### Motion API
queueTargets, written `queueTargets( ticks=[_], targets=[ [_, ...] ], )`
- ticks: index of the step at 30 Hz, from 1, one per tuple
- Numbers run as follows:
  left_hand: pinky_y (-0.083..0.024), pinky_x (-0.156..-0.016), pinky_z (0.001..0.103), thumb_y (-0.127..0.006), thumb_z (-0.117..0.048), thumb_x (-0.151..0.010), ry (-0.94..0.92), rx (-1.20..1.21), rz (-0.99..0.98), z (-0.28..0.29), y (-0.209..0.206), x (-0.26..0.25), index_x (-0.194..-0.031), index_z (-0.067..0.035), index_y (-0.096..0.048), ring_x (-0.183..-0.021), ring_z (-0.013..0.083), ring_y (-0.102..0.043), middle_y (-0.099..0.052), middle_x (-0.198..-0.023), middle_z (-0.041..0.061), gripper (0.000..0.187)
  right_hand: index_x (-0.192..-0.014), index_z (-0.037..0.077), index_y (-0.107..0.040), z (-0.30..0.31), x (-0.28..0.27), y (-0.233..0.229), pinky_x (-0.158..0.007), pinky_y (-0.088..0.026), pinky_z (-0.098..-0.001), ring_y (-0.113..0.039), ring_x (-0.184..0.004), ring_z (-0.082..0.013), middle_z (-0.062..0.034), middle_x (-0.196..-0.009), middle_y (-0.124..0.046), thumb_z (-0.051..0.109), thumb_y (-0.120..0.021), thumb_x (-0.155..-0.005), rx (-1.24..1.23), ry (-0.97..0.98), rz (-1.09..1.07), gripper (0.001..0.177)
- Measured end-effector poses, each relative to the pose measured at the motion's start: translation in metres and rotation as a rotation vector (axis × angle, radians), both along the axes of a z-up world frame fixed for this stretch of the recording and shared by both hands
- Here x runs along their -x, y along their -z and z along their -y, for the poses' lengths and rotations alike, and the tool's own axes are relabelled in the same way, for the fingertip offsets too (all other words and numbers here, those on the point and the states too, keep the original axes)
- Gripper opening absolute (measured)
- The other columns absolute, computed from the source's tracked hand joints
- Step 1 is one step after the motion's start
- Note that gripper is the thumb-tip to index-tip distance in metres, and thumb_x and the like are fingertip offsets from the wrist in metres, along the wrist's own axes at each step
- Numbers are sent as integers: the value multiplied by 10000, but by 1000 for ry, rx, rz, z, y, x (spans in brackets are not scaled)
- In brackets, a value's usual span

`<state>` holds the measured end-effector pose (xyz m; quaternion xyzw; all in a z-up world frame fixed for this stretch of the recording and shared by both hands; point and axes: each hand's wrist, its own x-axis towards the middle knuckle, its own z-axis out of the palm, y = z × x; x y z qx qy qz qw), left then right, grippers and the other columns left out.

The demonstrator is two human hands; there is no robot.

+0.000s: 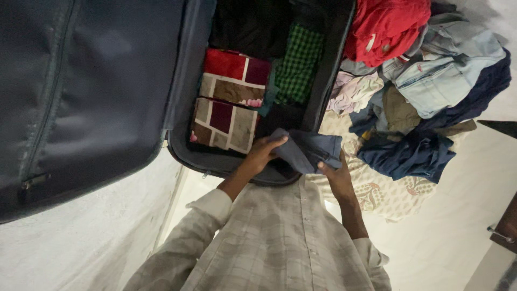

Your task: The person folds various clothes, including shirts and pants, and places them into an open suitcase. The person arranges the folded items neatly inside the suitcase, filling the available space.

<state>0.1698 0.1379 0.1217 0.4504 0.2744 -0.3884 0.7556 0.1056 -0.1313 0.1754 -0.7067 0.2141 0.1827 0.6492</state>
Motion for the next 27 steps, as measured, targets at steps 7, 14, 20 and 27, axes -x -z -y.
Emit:
queueTargets(
  ticks=[7,14,20,27],
  targets=[
    [-506,-1004,454,-803,-258,-919,-169,303,-213,12,32,-6,-1304,-23,-631,-1198,273,-611,-642,-1277,111,482,-1487,-24,-440,-30,-2,-39,-993,-528,-338,-620,-1173,-211,-127,-1308,-631,205,-809,-853,-61,202,6,768],
    [-493,-1112,320,-754,-47,-876,185,-657,1085,-36,-18,-3,-1438,-222,-662,-1351,268,-578,-603,-1457,87,596,-1480,-19,-417,-54,13,-79,-1019,-526,-374,-614,-1218,-241,-163,-1354,-595,187,-857,-806,44,212,102,830],
    [-476,-1048,386,-861,-133,-808,-160,206,327,-76,-75,-68,-1472,-46,-560,-1246,279,-578,-623,-1330,109,734,-1499,-9,-322,-96,3,-88,-1090,-484,-386,-566,-1301,-239,-177,-1435,-526,189,-904,-774,-179,-29,162,951],
    [-508,-997,388,-859,-144,-733,-31,11,307,-90,-47,-119,-1383,-123,-586,-1181,249,-617,-641,-1248,82,705,-1424,-39,-422,-123,-20,-38,-985,-572,-391,-644,-1174,-242,-206,-1316,-589,299,-844,-853,-256,-123,-48,786]
  ],
)
